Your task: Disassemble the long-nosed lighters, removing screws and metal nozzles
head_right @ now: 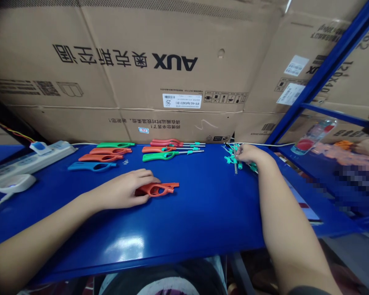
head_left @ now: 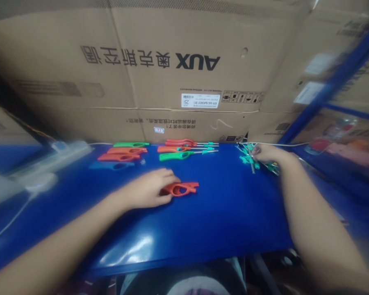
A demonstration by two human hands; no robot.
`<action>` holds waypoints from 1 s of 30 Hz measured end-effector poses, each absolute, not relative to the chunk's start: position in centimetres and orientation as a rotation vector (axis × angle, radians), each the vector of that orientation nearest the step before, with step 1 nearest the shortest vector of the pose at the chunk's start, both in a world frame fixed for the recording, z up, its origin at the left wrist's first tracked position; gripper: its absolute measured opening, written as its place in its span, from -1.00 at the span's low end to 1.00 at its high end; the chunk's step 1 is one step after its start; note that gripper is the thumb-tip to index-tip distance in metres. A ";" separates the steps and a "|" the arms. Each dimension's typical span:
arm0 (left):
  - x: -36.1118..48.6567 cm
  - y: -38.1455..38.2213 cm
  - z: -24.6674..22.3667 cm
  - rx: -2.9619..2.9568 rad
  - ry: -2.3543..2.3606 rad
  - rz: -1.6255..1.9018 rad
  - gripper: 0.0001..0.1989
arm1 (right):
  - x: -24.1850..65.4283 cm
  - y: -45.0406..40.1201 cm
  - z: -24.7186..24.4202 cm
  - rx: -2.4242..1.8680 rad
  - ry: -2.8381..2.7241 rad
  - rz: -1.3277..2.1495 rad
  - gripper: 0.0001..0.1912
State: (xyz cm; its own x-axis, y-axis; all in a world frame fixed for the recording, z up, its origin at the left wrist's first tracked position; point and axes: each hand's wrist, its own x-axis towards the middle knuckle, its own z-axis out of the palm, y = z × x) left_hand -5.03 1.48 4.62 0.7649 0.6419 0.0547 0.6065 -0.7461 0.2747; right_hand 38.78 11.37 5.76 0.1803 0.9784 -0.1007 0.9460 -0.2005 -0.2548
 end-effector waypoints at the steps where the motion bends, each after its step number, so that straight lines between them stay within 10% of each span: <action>1: -5.1 1.5 4.7 2.722 0.981 0.195 -0.62 | 38.9 11.3 5.8 -2.328 -1.902 0.373 -0.80; 30: -4.9 1.2 4.9 2.604 1.118 0.196 -0.56 | 38.6 11.7 5.9 -2.437 -2.029 0.175 -0.89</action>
State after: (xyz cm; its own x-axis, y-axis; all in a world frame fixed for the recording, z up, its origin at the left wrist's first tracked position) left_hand -4.95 1.23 4.87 0.6879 0.7258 0.0071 0.6849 -0.6522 0.3249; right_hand 38.64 11.66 5.89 0.1779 0.9783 -0.1062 0.9820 -0.1834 -0.0446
